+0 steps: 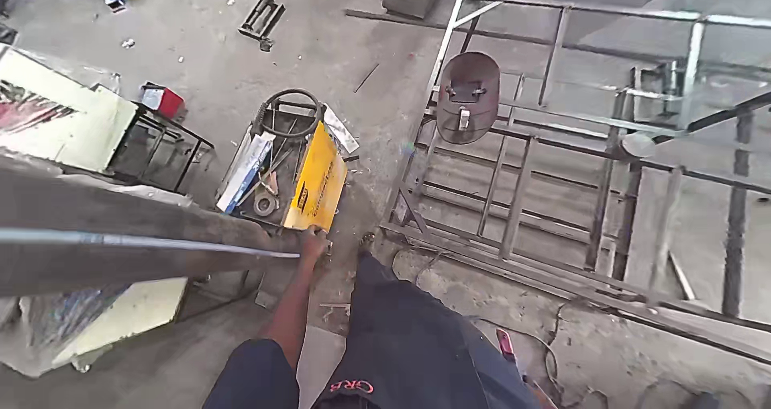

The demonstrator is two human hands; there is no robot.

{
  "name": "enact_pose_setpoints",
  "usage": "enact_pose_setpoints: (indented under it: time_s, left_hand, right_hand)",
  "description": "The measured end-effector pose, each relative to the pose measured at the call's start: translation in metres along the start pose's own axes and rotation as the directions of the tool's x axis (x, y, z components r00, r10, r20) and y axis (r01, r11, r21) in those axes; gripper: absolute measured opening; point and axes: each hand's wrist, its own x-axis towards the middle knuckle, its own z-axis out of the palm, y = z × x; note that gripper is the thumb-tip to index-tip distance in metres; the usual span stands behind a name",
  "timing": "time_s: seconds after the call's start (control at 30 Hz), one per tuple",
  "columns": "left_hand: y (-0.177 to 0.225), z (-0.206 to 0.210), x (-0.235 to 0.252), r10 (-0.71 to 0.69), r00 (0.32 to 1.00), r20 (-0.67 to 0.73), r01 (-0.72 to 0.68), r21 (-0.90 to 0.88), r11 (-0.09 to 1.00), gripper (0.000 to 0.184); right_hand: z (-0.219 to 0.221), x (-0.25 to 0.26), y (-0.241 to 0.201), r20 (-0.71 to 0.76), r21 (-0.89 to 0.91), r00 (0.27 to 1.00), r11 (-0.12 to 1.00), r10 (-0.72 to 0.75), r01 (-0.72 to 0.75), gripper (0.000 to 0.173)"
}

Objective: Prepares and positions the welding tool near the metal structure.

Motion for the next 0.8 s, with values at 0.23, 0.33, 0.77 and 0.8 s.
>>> enact_pose_setpoints:
  time_s: [0.23, 0.33, 0.77, 0.8]
  left_hand:
    - [0.011, -0.122, 0.196, -0.071, 0.993, -0.098, 0.103, 0.375, 0.921, 0.042]
    - [0.009, -0.141, 0.255, -0.086, 0.985, -0.149, 0.149, 0.486, 0.861, 0.049]
    - [-0.027, -0.151, 0.322, -0.072, 0.969, -0.235, 0.204, 0.605, 0.77, 0.044]
    - [-0.025, -0.156, 0.316, -0.039, 0.968, -0.246, 0.182, 0.594, 0.784, 0.041]
  right_hand:
    - [0.078, 0.019, -0.022, 0.034, 0.081, 0.998, 0.995, -0.059, 0.056, 0.058]
    - [0.09, -0.012, -0.038, 0.029, 0.111, 0.996, 0.991, -0.081, 0.077, 0.068]
    - [0.097, 0.001, -0.01, -0.059, 0.488, 0.996, 0.869, -0.061, 0.082, 0.075]
    - [0.098, 0.002, -0.012, -0.05, 0.489, 0.995, 0.867, -0.081, 0.095, 0.074]
